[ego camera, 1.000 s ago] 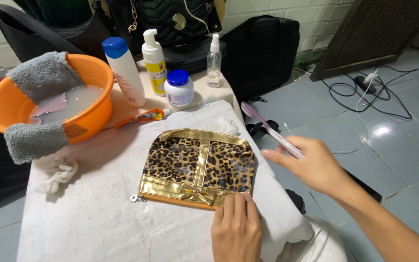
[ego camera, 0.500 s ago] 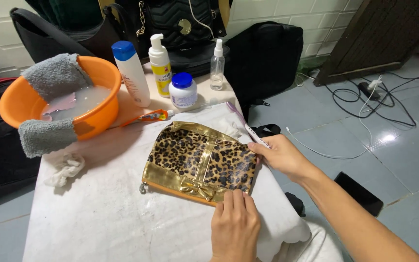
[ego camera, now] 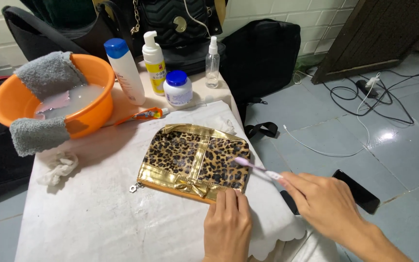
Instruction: Scrubbing a leopard-print pouch with a toothbrush and cleaning solution to remove dirt.
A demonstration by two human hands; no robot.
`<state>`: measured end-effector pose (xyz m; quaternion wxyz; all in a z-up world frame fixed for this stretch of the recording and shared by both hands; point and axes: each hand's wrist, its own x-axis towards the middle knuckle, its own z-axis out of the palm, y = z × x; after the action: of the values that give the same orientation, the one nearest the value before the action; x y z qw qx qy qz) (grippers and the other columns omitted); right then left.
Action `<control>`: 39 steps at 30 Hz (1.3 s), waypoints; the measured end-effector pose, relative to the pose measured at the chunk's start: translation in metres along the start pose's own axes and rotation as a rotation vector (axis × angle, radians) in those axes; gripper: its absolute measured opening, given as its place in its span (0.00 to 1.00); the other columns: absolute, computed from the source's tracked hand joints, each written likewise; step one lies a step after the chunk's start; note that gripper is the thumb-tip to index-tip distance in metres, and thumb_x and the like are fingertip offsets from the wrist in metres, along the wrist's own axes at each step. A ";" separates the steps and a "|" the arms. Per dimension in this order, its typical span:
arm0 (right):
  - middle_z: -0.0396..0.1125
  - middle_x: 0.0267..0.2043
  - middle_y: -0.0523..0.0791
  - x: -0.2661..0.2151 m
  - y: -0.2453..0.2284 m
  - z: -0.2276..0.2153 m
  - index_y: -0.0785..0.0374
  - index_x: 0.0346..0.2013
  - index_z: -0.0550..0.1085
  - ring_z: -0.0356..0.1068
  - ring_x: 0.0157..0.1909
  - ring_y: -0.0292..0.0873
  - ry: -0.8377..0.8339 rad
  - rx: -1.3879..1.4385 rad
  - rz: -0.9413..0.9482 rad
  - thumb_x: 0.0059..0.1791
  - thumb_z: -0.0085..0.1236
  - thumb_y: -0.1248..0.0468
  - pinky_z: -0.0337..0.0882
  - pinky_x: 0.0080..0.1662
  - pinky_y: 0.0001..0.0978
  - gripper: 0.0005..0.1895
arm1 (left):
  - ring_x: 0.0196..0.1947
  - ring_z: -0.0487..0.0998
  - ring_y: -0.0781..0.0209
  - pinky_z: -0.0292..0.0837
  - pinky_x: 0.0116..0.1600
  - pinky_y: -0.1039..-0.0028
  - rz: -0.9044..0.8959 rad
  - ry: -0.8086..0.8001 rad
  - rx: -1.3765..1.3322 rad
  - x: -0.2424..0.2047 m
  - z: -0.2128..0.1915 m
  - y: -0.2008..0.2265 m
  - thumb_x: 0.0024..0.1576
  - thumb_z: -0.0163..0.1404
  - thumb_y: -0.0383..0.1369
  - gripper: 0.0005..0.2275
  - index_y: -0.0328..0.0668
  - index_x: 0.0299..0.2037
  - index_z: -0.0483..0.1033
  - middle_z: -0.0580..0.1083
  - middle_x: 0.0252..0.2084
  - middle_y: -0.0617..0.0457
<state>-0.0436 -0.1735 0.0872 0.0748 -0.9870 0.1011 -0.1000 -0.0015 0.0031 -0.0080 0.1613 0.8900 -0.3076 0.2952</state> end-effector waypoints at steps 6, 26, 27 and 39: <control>0.70 0.14 0.39 -0.017 -0.004 0.033 0.49 0.28 0.70 0.63 0.12 0.44 -0.080 -0.132 0.013 0.54 0.43 0.51 0.65 0.23 0.39 0.13 | 0.29 0.67 0.60 0.67 0.31 0.74 0.008 -0.014 -0.009 0.002 -0.003 0.000 0.48 0.53 0.23 0.05 0.31 0.34 0.77 0.69 0.30 0.47; 0.65 0.12 0.37 0.029 -0.012 0.023 0.50 0.34 0.71 0.60 0.11 0.40 -0.270 -0.325 -0.068 0.56 0.37 0.47 0.63 0.20 0.35 0.17 | 0.29 0.68 0.60 0.67 0.32 0.75 -0.016 0.020 -0.012 -0.001 0.000 0.000 0.49 0.55 0.23 0.07 0.30 0.36 0.78 0.72 0.32 0.47; 0.67 0.13 0.39 0.037 -0.017 0.023 0.52 0.36 0.71 0.60 0.12 0.41 -0.232 -0.343 -0.018 0.57 0.36 0.46 0.63 0.21 0.37 0.19 | 0.29 0.67 0.61 0.66 0.30 0.76 -0.023 0.019 -0.006 -0.001 0.001 0.000 0.48 0.55 0.23 0.07 0.29 0.37 0.78 0.71 0.31 0.48; 0.65 0.12 0.36 0.025 -0.027 0.015 0.50 0.36 0.72 0.61 0.13 0.40 -0.380 -0.244 -0.059 0.56 0.37 0.48 0.64 0.20 0.34 0.17 | 0.29 0.69 0.60 0.67 0.30 0.74 -0.041 0.086 -0.047 -0.003 -0.001 -0.002 0.52 0.55 0.24 0.05 0.31 0.35 0.79 0.74 0.34 0.45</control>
<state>-0.0112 -0.1510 0.0822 -0.0304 -0.9923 0.0677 0.0988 -0.0026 0.0060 -0.0095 0.2010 0.8787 -0.2889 0.3224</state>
